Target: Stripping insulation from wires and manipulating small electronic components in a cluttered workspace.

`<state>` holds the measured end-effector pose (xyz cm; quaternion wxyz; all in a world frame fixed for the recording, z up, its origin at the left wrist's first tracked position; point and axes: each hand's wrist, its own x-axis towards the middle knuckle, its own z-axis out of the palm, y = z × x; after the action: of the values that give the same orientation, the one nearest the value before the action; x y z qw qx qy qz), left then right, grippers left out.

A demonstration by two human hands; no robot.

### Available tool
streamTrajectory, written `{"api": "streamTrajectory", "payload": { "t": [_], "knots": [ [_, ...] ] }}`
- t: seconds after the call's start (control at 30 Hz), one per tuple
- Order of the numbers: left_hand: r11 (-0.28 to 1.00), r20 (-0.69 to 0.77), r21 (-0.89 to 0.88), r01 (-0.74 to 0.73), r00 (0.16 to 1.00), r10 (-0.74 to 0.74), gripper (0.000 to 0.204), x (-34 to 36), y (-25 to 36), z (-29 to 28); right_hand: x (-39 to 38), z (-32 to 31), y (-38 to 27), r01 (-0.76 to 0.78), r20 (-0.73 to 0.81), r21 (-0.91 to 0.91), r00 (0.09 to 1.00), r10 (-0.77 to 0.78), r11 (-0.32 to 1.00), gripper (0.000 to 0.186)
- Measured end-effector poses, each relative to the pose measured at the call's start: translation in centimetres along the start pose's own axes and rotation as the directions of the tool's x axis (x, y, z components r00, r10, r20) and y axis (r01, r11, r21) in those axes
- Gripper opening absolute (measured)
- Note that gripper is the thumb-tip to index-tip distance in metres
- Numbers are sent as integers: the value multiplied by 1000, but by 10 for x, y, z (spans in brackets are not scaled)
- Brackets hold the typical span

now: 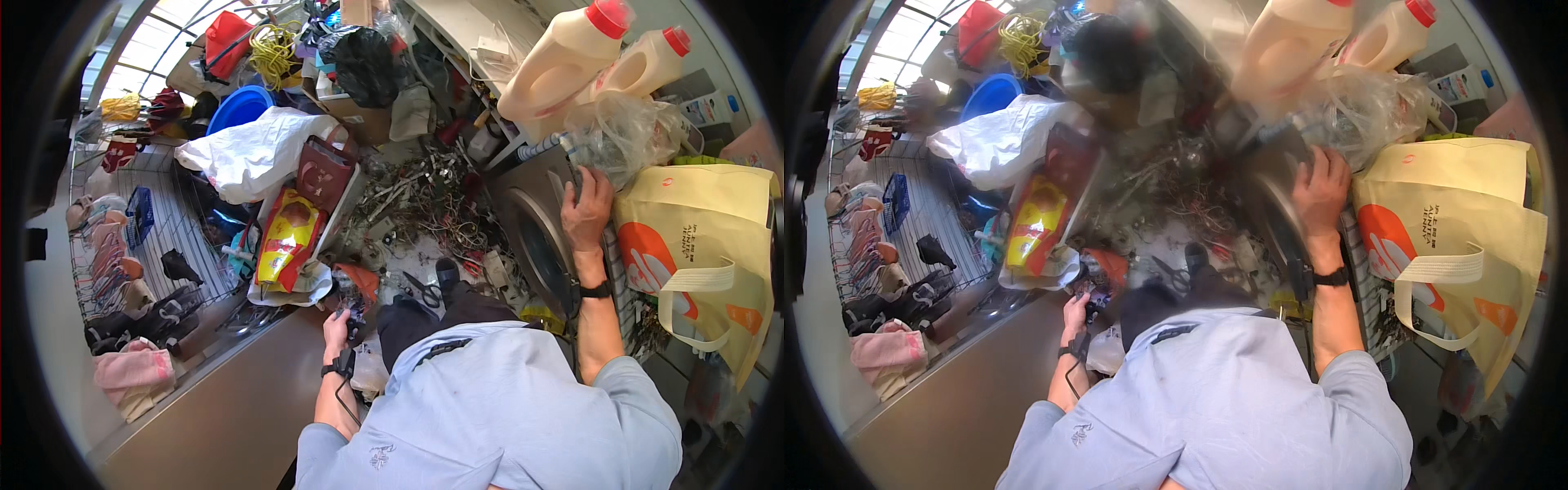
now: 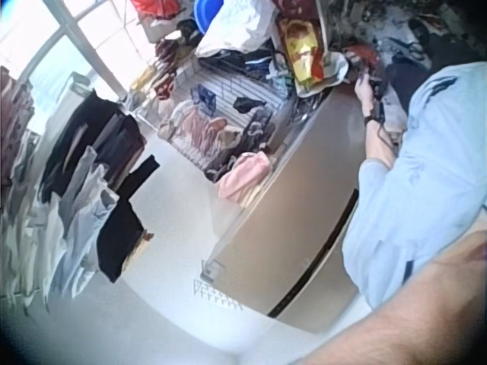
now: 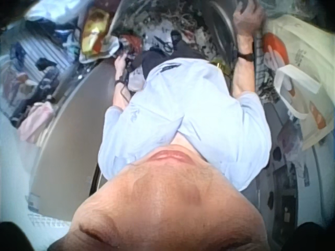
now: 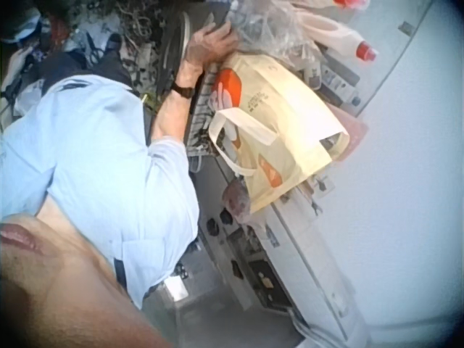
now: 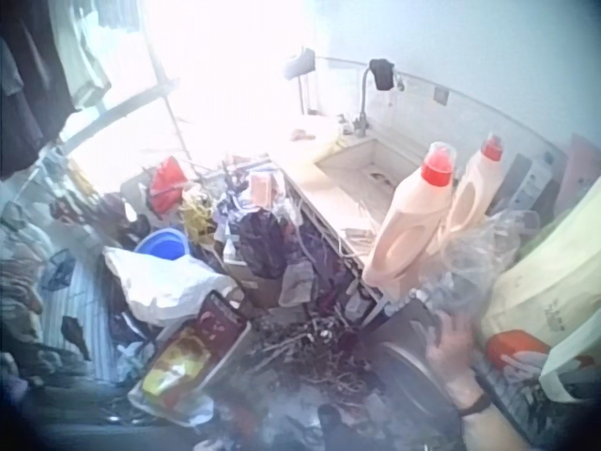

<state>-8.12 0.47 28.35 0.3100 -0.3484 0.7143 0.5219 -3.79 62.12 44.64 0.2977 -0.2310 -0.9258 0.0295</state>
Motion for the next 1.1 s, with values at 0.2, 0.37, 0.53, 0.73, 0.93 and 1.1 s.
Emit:
{"api": "streamTrajectory", "payload": {
  "t": [0.2, 0.37, 0.53, 0.73, 0.93, 1.1],
  "knots": [
    [990, 52, 93, -103, 994, 98, 26, -6, 53, 30, 7, 1, 12, 0, -16, -53, 1000, -1, 999, 39],
    [956, 69, 225, -190, 981, 179, 33, 36, 63, 23, 9, 0, 15, -51, 8, -24, 999, 51, 998, 39],
    [901, 15, 370, -228, 971, 239, 42, 89, 103, 38, 11, -11, 2, -67, -22, 41, 997, 68, 997, 39],
    [876, 247, 242, -416, 900, 359, 29, 108, 253, 139, 18, -11, 1, -118, -71, 24, 990, 119, 993, 32],
    [891, 582, -14, -453, 722, 376, 26, 68, 448, 306, 27, 9, 5, -301, -223, 73, 924, 310, 951, 13],
    [732, 774, -66, -678, 428, 466, 24, 51, 610, 445, 54, 32, -9, -459, -359, -98, 844, 399, 883, 5]
  ]
}}
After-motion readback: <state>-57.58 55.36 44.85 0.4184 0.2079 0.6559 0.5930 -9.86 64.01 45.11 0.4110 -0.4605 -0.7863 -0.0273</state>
